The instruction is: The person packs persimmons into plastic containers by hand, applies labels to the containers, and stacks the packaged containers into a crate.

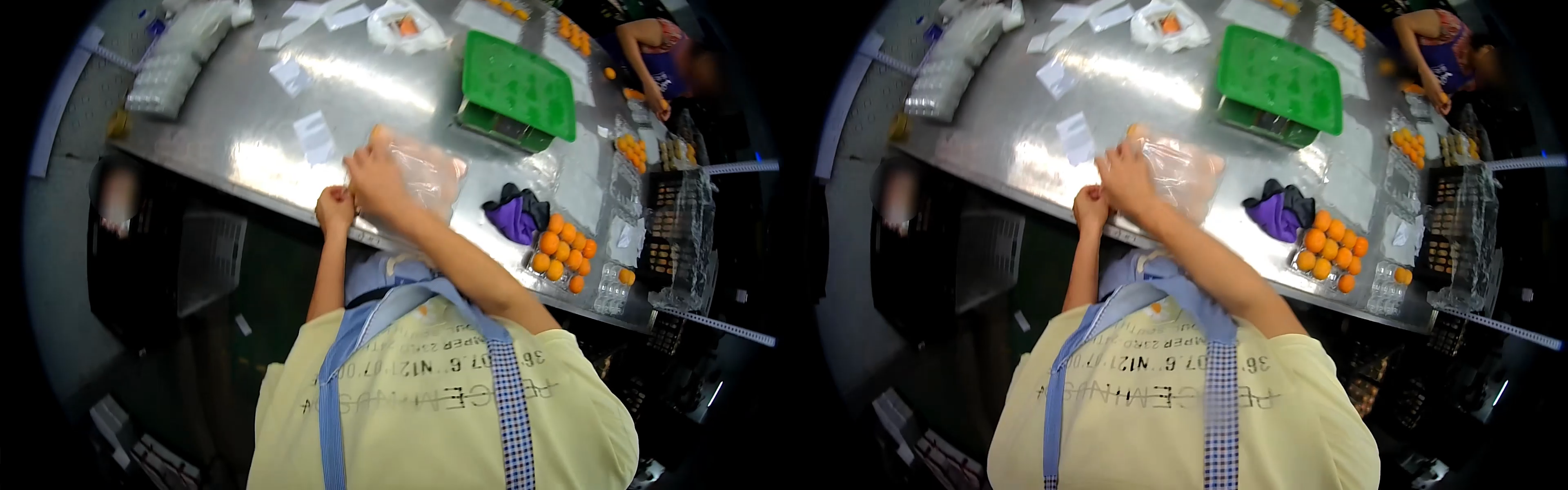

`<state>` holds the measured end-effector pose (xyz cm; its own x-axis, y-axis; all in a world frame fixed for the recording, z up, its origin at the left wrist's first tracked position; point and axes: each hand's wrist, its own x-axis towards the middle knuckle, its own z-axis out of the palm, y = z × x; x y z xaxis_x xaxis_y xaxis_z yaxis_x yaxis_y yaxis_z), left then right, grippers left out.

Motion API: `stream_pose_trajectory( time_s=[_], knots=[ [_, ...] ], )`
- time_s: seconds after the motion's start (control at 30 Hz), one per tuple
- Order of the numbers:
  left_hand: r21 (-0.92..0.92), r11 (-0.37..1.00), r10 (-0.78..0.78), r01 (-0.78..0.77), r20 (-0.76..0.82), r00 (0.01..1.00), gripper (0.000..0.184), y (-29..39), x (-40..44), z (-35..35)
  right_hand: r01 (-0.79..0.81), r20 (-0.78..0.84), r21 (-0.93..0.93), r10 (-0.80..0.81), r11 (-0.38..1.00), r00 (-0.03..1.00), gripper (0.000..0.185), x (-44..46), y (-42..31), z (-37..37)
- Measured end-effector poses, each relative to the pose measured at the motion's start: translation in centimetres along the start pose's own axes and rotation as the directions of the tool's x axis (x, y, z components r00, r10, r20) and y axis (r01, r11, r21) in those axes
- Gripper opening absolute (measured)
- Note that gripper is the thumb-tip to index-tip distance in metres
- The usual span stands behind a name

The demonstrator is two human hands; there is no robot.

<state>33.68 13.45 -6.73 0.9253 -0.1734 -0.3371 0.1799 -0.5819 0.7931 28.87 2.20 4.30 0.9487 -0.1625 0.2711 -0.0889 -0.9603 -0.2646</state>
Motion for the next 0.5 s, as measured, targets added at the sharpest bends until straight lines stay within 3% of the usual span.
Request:
stream_pose_trajectory(
  time_s=[0.03, 0.13, 0.23, 0.27, 0.33, 0.4, 0.5],
  knots=[
    [-0.086, 0.996, 0.023, -0.026, -0.027, 0.999, 0.015, -2.2, 1.0, 1.2, -0.042, -0.008, 0.074, 0.043, 0.996, 0.999, 0.041, 0.7, 0.4, -1.4],
    [-0.319, 0.938, -0.087, 0.135, 0.161, 0.983, 0.019, 1.5, -1.2, -0.9, -0.018, -0.044, 0.155, 0.026, 0.988, 0.999, 0.039, 1.2, 1.6, -5.5],
    [-0.217, 0.942, -0.159, 0.257, 0.387, 0.908, 0.034, 2.0, -0.7, -2.6, -0.067, -0.048, 0.242, 0.081, 0.968, 0.996, 0.035, 1.8, 2.9, -7.3],
    [-0.077, 0.994, -0.053, 0.08, 0.3, 0.952, 0.041, 2.3, -0.6, -2.9, -0.055, -0.022, 0.257, 0.062, 0.965, 0.998, 0.036, 1.9, 3.4, -7.7],
    [0.242, 0.939, 0.202, -0.243, 0.182, 0.962, 0.054, 4.4, -0.8, -4.4, -0.032, 0.033, 0.286, 0.023, 0.958, 0.999, 0.039, 2.0, 3.9, -8.3],
    [0.093, 0.811, 0.562, -0.578, 0.153, 0.813, 0.074, 8.1, -1.3, -4.6, -0.023, 0.068, 0.255, 0.006, 0.967, 0.998, 0.043, 1.9, 3.5, -8.1],
    [-0.037, 0.549, 0.835, -0.835, 0.076, 0.545, 0.081, 11.9, -0.3, -2.5, -0.025, 0.085, 0.291, 0.0, 0.956, 0.996, 0.051, 1.5, 3.4, -7.4]
  ],
)
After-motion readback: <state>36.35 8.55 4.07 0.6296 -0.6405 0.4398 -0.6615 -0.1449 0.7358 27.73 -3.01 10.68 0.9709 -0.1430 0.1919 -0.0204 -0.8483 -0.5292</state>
